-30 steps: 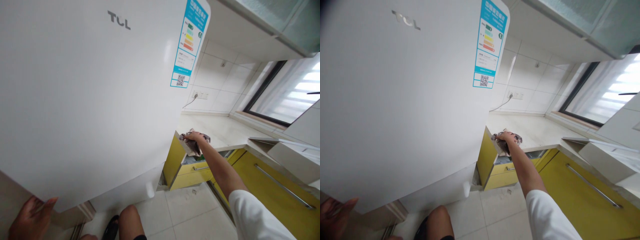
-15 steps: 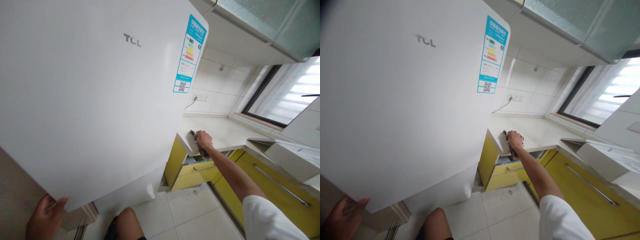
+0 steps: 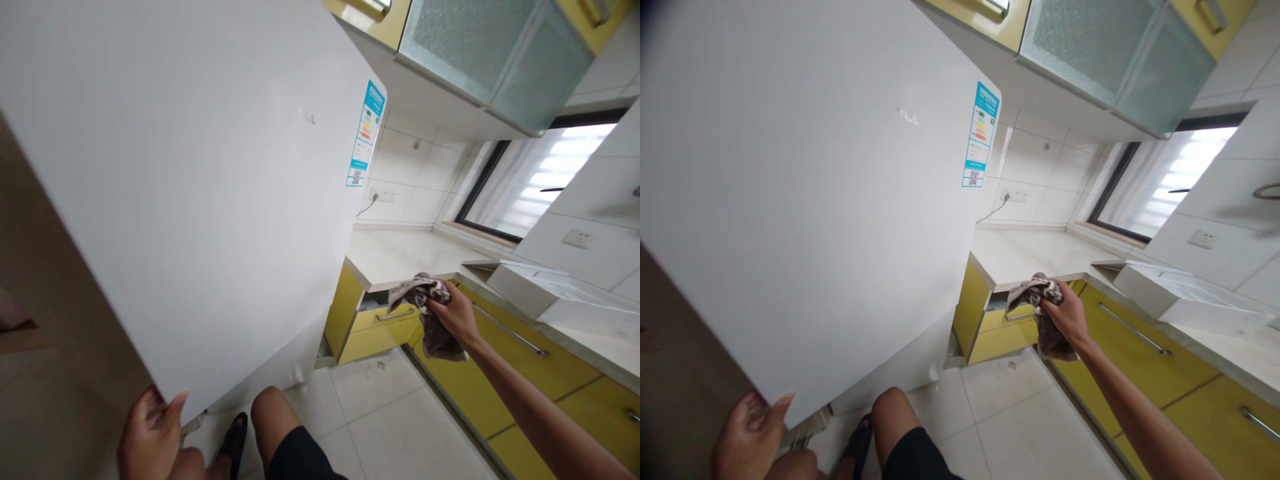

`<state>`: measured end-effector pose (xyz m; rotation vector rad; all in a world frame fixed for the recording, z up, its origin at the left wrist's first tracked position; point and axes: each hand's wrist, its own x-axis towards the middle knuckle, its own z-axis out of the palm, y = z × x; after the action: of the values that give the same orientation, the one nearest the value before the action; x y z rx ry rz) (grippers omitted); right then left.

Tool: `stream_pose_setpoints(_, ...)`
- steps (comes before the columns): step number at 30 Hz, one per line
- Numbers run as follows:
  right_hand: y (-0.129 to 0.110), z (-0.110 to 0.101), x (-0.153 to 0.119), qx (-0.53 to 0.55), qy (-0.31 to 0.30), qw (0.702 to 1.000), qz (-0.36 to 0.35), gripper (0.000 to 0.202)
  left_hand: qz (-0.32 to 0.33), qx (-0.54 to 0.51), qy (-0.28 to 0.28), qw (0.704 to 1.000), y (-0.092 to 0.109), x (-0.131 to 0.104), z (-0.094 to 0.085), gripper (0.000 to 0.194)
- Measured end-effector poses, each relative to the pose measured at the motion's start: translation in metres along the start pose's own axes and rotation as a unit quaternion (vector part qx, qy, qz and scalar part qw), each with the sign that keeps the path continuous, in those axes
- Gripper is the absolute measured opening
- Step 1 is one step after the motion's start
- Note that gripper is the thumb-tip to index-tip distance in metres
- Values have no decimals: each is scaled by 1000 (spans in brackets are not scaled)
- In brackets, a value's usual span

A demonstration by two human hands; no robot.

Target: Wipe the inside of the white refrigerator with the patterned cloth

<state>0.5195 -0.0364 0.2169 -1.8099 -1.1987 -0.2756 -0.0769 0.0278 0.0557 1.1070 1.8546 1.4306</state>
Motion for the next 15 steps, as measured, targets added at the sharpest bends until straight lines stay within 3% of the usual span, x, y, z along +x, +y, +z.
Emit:
stream_pose_setpoints(5,-46,-17,-53,45,4,999,-14,55,-7,-17,-42,999,2,-50,-14,71)
stream_pose_setpoints(10,-81,-35,-83,64,-31,996,-55,54,-37,-33,-90,995,0,-85,-23,82)
stream_pose_setpoints(12,-91,-44,-90,67,-23,996,-51,54,-17,-36,-120,992,-8,-94,-23,84)
stream_pose_setpoints(15,-104,-60,-100,76,5,996,-36,52,36,-49,-114,992,-24,-107,-16,93)
